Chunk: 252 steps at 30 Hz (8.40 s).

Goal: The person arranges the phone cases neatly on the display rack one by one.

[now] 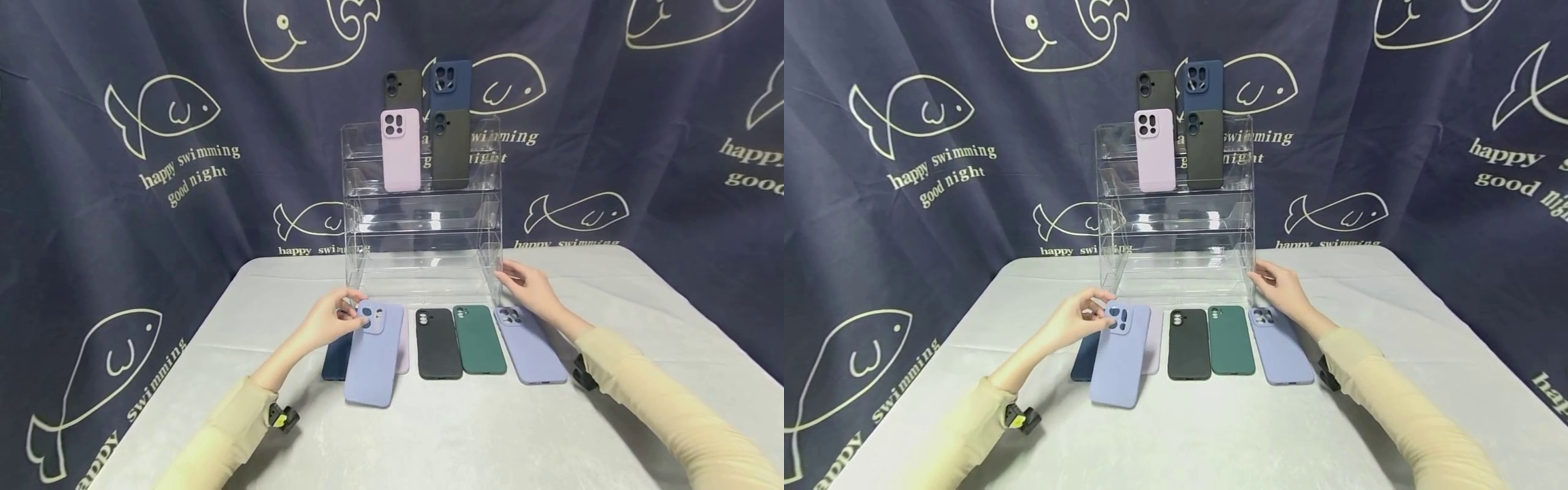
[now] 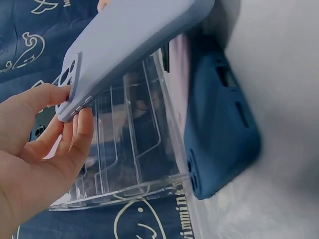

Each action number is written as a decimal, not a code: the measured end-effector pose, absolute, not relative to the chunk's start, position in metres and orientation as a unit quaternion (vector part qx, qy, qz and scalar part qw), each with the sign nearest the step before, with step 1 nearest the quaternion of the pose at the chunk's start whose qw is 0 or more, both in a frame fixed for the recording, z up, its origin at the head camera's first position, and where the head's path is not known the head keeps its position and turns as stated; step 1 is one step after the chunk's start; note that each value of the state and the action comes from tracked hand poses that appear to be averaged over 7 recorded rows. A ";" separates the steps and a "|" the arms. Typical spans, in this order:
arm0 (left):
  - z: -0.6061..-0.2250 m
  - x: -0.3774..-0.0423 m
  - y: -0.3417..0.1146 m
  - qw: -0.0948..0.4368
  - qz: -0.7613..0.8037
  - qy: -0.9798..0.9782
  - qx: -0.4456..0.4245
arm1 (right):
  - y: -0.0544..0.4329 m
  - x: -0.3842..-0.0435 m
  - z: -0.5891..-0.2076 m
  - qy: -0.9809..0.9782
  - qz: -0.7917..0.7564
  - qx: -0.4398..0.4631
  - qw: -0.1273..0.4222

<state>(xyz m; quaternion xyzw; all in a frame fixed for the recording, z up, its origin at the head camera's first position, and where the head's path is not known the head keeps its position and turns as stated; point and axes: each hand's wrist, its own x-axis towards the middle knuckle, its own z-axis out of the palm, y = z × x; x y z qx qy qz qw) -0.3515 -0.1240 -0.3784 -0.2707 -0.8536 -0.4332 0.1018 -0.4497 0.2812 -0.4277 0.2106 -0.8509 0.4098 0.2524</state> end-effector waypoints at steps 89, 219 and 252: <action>-0.241 -0.525 0.039 0.385 -0.462 -0.770 -0.214 | 0.269 -0.442 -0.428 -0.819 0.433 0.215 0.310; -0.418 -0.433 -0.195 -0.010 -0.340 -0.914 -0.220 | 0.258 -0.419 -0.402 -0.822 0.445 0.224 0.276; -0.415 -0.426 -0.198 -0.049 -0.349 -0.917 -0.187 | 0.260 -0.417 -0.401 -0.823 0.443 0.224 0.275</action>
